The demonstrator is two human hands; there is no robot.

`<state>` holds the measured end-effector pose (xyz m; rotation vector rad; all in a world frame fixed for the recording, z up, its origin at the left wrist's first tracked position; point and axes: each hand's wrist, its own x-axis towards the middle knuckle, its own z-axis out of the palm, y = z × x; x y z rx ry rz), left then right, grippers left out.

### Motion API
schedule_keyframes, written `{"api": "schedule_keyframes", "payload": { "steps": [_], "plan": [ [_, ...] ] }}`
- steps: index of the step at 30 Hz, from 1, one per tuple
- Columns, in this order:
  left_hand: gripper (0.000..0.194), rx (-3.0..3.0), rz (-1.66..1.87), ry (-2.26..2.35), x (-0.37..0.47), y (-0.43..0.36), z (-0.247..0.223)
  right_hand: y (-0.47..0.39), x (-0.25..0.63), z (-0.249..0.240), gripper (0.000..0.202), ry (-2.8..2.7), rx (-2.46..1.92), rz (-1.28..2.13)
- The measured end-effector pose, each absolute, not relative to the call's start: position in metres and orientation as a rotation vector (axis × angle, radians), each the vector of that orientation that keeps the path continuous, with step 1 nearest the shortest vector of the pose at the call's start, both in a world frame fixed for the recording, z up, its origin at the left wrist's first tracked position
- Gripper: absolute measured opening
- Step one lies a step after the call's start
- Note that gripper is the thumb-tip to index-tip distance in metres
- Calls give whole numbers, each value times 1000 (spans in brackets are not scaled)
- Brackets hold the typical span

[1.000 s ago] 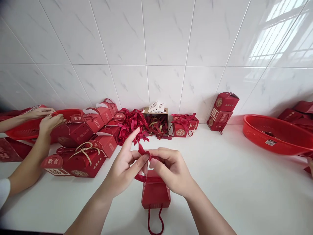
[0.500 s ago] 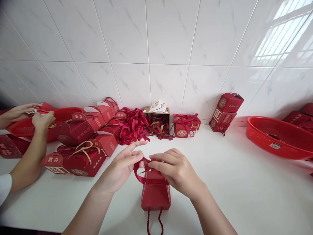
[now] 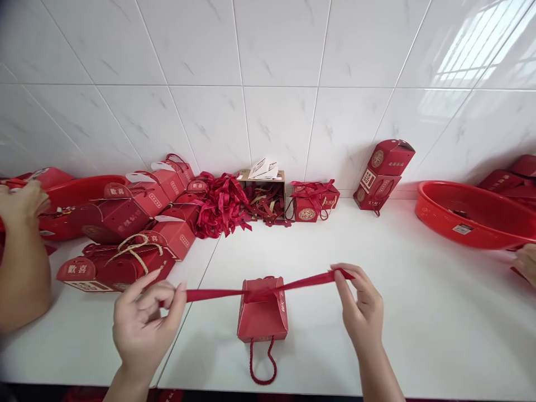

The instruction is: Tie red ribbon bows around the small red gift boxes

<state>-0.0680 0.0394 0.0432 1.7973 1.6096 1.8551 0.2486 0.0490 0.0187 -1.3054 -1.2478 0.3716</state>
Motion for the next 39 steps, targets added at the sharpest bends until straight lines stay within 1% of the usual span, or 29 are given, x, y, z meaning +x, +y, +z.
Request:
{"api": "schedule_keyframes", "payload": {
  "steps": [2,3,5,7,9,10,13,15,18,21,24,27,29,30,33,36,39],
  "plan": [
    [41,1675,1624,1872,-89,31,14,41,275,-15,22,-1193,-1532,357],
    [38,1618,1482,1940,-98,27,0,37,285,-31,24,-1175,-1626,390],
    [37,1551,1258,1923,-109,23,-25,30,299,-57,28,-1188,-1718,564],
    [33,1588,1157,1860,-111,23,-39,28,301,-69,31,-1177,-1742,646],
    [25,1677,1192,1838,-103,27,-39,29,293,-66,41,-1148,-1750,583],
    [21,1701,1237,1826,-95,30,-35,32,285,-60,42,-1153,-1738,532],
    [13,1602,1300,1663,-65,39,-13,41,256,-35,30,-1331,-1560,534],
    [14,1520,1228,1487,-43,43,0,46,234,-19,26,-1508,-1392,680],
    [16,1518,1085,1357,-18,46,7,50,206,-6,30,-1667,-1289,940],
    [21,1531,1034,1368,-8,48,4,50,190,-9,34,-1591,-1334,1127],
    [23,1446,960,1341,-9,48,1,50,184,-17,36,-1489,-1335,1222],
    [27,1393,830,1301,-16,48,1,54,191,-21,35,-1479,-1351,1167],
    [31,1458,809,1358,-23,50,3,57,201,-17,32,-1477,-1336,1117],
    [30,1503,812,1392,-28,52,4,58,208,-14,31,-1502,-1308,1107],
    [20,1604,728,1462,-46,62,10,57,227,0,30,-1748,-1201,1069],
    [18,1606,430,1510,-66,75,21,51,236,8,27,-2012,-1238,937],
    [17,1563,127,1235,-76,83,34,48,228,3,23,-1977,-1400,712]
  ]
}}
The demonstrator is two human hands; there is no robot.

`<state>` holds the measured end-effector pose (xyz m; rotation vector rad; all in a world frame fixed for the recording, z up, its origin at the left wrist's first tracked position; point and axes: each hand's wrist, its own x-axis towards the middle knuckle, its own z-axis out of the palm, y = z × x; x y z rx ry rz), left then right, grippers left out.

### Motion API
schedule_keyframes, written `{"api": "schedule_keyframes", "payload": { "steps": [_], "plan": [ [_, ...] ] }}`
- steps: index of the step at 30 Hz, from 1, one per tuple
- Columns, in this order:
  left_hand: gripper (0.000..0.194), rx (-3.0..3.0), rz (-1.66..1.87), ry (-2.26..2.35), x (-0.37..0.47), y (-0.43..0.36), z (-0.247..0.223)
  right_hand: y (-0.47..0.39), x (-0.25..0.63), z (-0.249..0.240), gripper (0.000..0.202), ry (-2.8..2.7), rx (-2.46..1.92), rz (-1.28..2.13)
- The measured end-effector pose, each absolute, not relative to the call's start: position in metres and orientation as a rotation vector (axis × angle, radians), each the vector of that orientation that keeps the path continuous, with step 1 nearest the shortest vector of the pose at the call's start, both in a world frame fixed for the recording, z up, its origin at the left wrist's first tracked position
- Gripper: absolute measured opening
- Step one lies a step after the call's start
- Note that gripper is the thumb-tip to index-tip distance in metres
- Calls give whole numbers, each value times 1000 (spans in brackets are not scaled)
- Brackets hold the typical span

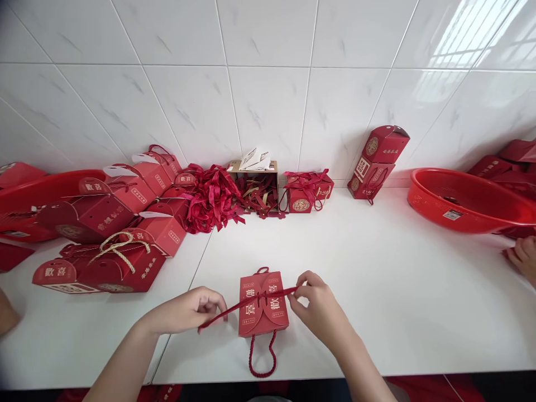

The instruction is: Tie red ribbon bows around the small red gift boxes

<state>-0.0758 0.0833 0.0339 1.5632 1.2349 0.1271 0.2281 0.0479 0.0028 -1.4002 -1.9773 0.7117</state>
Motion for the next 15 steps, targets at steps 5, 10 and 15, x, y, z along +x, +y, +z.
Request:
{"api": "schedule_keyframes", "payload": {
  "steps": [5,10,15],
  "plan": [
    [23,1411,219,847,-51,72,47,47,194,-5,25,-1588,-1326,300],
    [26,1616,765,1152,-10,46,37,40,171,10,17,-1520,-1174,802],
    [51,2189,904,1318,5,34,16,37,163,18,12,-1475,-1198,1124]
  ]
}}
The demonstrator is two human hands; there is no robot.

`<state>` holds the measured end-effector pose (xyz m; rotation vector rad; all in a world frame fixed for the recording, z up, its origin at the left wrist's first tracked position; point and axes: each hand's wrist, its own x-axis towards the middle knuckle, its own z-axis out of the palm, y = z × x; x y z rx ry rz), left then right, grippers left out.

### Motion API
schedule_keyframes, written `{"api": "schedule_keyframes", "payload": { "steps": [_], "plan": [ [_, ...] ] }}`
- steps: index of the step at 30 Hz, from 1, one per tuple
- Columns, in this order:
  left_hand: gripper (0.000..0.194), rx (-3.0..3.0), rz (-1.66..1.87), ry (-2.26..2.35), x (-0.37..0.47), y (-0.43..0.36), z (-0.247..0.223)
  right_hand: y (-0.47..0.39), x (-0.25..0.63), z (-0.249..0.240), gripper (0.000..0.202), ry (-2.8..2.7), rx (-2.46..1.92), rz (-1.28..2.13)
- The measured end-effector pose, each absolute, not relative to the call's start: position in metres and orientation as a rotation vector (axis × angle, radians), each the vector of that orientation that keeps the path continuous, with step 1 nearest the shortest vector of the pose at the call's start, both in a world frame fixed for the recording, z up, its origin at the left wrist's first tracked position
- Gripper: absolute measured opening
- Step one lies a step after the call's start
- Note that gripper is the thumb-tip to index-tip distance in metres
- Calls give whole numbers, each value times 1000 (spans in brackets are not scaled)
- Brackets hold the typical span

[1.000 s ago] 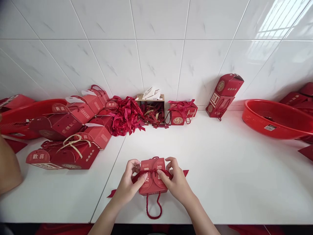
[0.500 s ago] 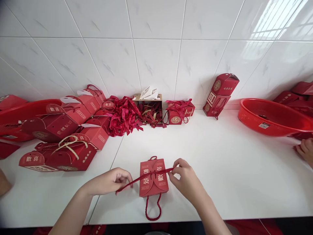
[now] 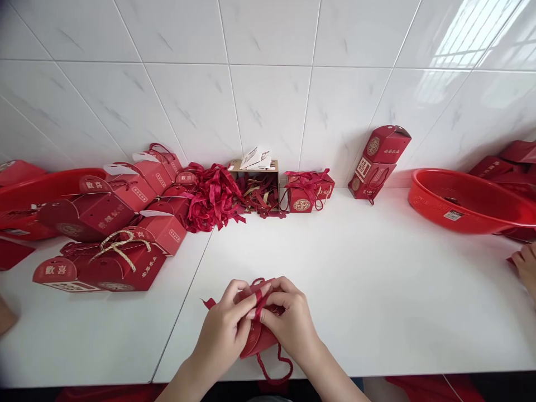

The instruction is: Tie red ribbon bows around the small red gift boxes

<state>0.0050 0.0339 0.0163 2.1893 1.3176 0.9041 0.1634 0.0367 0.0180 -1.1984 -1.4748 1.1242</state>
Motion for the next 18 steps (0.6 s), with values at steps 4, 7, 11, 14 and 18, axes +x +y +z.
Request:
{"api": "schedule_keyframes", "payload": {
  "steps": [4,7,11,14,18],
  "plan": [
    [61,2272,871,1200,-1,36,10,39,166,20,11,-1534,-1213,1165],
    [63,2246,832,1102,-7,39,10,40,169,19,11,-1562,-1215,1174],
    [60,2109,871,1060,-9,40,11,40,171,15,16,-1523,-1210,1134],
    [58,2101,882,1034,-9,39,12,39,172,15,18,-1524,-1175,1163],
    [59,2157,820,1062,-5,38,16,40,170,17,19,-1539,-1137,1199]
  ]
}}
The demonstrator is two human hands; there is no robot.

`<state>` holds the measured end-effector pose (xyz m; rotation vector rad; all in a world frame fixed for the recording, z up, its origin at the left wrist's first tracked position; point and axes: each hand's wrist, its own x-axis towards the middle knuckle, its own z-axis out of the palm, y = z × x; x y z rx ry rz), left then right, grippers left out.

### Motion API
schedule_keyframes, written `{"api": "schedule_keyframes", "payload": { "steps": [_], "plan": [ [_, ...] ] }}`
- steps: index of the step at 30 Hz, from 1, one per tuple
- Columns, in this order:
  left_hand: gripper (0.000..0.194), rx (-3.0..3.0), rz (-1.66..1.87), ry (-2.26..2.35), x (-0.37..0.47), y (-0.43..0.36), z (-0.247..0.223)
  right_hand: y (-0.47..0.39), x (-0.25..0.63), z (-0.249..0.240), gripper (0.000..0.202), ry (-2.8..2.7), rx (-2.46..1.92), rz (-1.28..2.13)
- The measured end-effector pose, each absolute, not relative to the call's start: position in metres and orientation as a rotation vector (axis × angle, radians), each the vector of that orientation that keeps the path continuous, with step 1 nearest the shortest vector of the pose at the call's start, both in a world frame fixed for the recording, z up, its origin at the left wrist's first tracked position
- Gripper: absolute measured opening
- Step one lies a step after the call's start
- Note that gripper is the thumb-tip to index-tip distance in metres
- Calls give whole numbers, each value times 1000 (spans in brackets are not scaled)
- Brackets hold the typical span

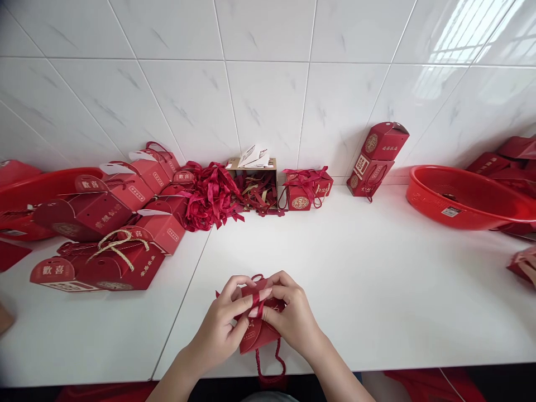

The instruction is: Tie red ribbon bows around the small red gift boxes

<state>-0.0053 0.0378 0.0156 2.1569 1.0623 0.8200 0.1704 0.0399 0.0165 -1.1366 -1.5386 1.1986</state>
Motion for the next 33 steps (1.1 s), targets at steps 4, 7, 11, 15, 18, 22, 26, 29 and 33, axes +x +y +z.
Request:
{"api": "schedule_keyframes", "payload": {
  "steps": [4,7,11,15,18,22,26,29,33],
  "plan": [
    [52,2000,852,1079,-4,39,21,40,174,16,18,-1497,-1164,1146],
    [33,1796,857,1097,-19,40,26,37,190,14,17,-1551,-1189,1042],
    [23,1625,791,1234,-52,41,30,29,223,16,23,-1689,-1272,1006],
    [26,1717,955,1517,-56,39,36,25,240,25,16,-1807,-1403,1073],
    [21,1981,909,1394,-32,37,44,30,239,32,28,-1946,-1417,1142],
    [17,2166,757,1228,2,37,50,37,235,41,41,-1897,-1367,1340],
    [37,2258,804,1160,20,38,46,39,229,51,35,-1666,-1124,1562],
    [31,2271,958,1250,25,38,38,38,223,57,36,-1556,-983,1609],
    [24,2230,1134,1368,19,37,32,35,221,55,32,-1504,-1012,1590]
  ]
}}
